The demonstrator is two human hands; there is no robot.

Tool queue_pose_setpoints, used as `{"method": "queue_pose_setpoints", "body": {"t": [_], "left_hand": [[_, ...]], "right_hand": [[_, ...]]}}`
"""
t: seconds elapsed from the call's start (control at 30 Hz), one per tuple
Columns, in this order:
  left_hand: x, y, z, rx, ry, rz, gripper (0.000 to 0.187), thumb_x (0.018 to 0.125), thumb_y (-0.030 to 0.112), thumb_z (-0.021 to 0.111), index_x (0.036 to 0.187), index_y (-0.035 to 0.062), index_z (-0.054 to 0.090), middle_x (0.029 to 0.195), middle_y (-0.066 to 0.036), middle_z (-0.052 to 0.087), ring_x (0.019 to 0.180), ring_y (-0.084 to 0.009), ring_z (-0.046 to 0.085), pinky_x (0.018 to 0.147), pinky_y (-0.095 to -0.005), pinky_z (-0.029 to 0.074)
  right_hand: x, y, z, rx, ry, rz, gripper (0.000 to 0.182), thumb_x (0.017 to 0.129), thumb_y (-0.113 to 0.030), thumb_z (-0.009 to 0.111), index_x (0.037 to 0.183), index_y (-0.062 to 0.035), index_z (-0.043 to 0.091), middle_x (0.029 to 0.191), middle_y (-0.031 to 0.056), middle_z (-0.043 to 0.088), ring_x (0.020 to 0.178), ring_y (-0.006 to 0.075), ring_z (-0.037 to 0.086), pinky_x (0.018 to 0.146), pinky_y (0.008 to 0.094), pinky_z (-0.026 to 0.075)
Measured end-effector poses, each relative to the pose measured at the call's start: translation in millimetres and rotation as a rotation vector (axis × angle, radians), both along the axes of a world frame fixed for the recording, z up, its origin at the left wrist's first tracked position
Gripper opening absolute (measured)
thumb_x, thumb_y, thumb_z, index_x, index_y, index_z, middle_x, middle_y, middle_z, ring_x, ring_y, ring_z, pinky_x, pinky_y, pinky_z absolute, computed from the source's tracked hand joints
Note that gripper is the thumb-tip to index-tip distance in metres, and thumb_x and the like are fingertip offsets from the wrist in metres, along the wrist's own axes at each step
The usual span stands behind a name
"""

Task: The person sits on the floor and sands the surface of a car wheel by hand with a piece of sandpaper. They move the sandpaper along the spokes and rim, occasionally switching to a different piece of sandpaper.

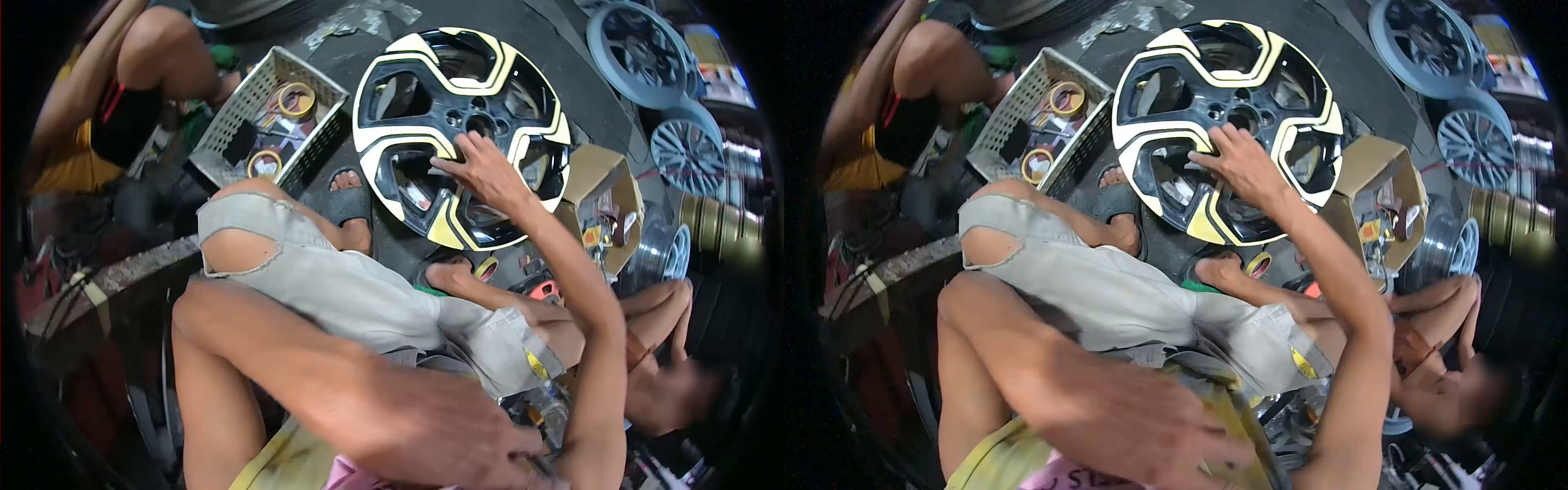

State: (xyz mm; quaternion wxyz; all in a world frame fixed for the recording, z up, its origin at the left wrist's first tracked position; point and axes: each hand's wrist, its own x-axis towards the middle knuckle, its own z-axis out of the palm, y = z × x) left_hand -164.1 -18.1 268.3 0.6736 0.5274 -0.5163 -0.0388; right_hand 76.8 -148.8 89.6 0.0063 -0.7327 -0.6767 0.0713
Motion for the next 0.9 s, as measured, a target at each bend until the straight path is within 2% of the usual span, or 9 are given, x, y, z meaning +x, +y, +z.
{"method": "queue_pose_setpoints", "body": {"t": [0.03,0.1,0.23,0.37,0.43,0.57,0.63,0.7,0.9], "left_hand": [[4.7,2.7,1.6,-0.007,0.006,0.027,0.051,0.093,0.013,0.058,0.138,-0.0075,0.046,0.109,-0.019,0.056,0.090,-0.0307,0.067,0.074,-0.0417,0.056],[19.0,11.4,6.8,0.391,0.071,0.108,0.042,0.091,0.012,0.059,0.129,-0.0056,0.054,0.106,-0.016,0.055,0.087,-0.0285,0.067,0.067,-0.0416,0.056],[18.6,6.2,-4.7,0.410,0.128,0.378,0.029,0.085,0.016,0.063,0.105,-0.0053,0.068,0.092,-0.012,0.059,0.079,-0.0264,0.066,0.069,-0.0390,0.055],[17.2,5.7,-1.3,0.538,-0.009,0.221,0.022,0.080,0.015,0.064,0.089,-0.0025,0.073,0.083,-0.009,0.061,0.078,-0.0220,0.067,0.067,-0.0340,0.052],[2.1,2.7,0.5,0.544,-0.092,0.561,0.014,0.076,0.013,0.065,0.073,0.0026,0.073,0.081,-0.007,0.064,0.078,-0.0176,0.066,0.064,-0.0308,0.049],[4.7,4.0,6.1,0.628,-0.058,0.444,0.014,0.077,0.013,0.064,0.073,0.0036,0.074,0.080,-0.007,0.065,0.078,-0.0170,0.065,0.065,-0.0306,0.048],[7.1,8.7,5.9,0.671,-0.077,0.483,0.015,0.077,0.015,0.064,0.073,0.0043,0.075,0.079,-0.006,0.064,0.077,-0.0177,0.064,0.065,-0.0310,0.047],[3.1,8.5,4.6,0.697,-0.051,0.510,0.016,0.078,0.016,0.064,0.074,0.0051,0.076,0.079,-0.006,0.064,0.076,-0.0184,0.063,0.066,-0.0314,0.046],[7.1,14.9,20.2,0.822,-0.081,0.477,0.018,0.079,0.020,0.065,0.073,0.0072,0.076,0.078,-0.004,0.063,0.076,-0.0187,0.061,0.068,-0.0316,0.045]], "right_hand": [[17.5,11.8,-7.4,-0.085,-0.103,0.131,0.044,0.095,-0.017,0.063,0.138,-0.0275,0.068,0.112,0.0108,0.049,0.108,0.0277,0.051,0.092,0.0382,0.046],[39.4,33.0,-9.6,-0.190,-0.152,0.281,0.045,0.096,-0.020,0.061,0.140,-0.0318,0.066,0.114,0.0087,0.049,0.110,0.0249,0.051,0.093,0.0366,0.046],[53.6,65.3,-14.7,-0.364,-0.161,0.431,0.045,0.101,-0.023,0.055,0.142,-0.0385,0.063,0.113,0.0061,0.054,0.109,0.0228,0.055,0.095,0.0357,0.047],[66.2,81.2,-24.8,-0.366,-0.240,0.652,0.043,0.101,-0.027,0.054,0.142,-0.0397,0.063,0.112,0.0040,0.058,0.107,0.0212,0.057,0.095,0.0358,0.047],[83.7,86.7,-9.1,-0.398,-0.179,0.696,0.041,0.102,-0.031,0.052,0.141,-0.0393,0.063,0.113,0.0027,0.059,0.109,0.0196,0.057,0.095,0.0362,0.047],[77.1,89.3,-24.6,-0.347,-0.169,0.728,0.037,0.104,-0.038,0.052,0.139,-0.0401,0.063,0.115,0.0011,0.057,0.111,0.0195,0.055,0.096,0.0346,0.047],[64.4,99.0,-22.6,-0.494,-0.139,0.700,0.041,0.102,-0.036,0.056,0.141,-0.0425,0.061,0.115,0.0013,0.056,0.112,0.0196,0.055,0.099,0.0340,0.048],[85.1,94.8,-15.4,-0.351,-0.047,0.702,0.045,0.100,-0.036,0.057,0.144,-0.0449,0.059,0.116,0.0018,0.056,0.111,0.0202,0.055,0.099,0.0341,0.048],[72.2,83.4,-24.9,-0.394,-0.241,0.687,0.051,0.102,-0.038,0.055,0.151,-0.0492,0.049,0.117,0.0025,0.053,0.112,0.0191,0.053,0.097,0.0310,0.048]]}}
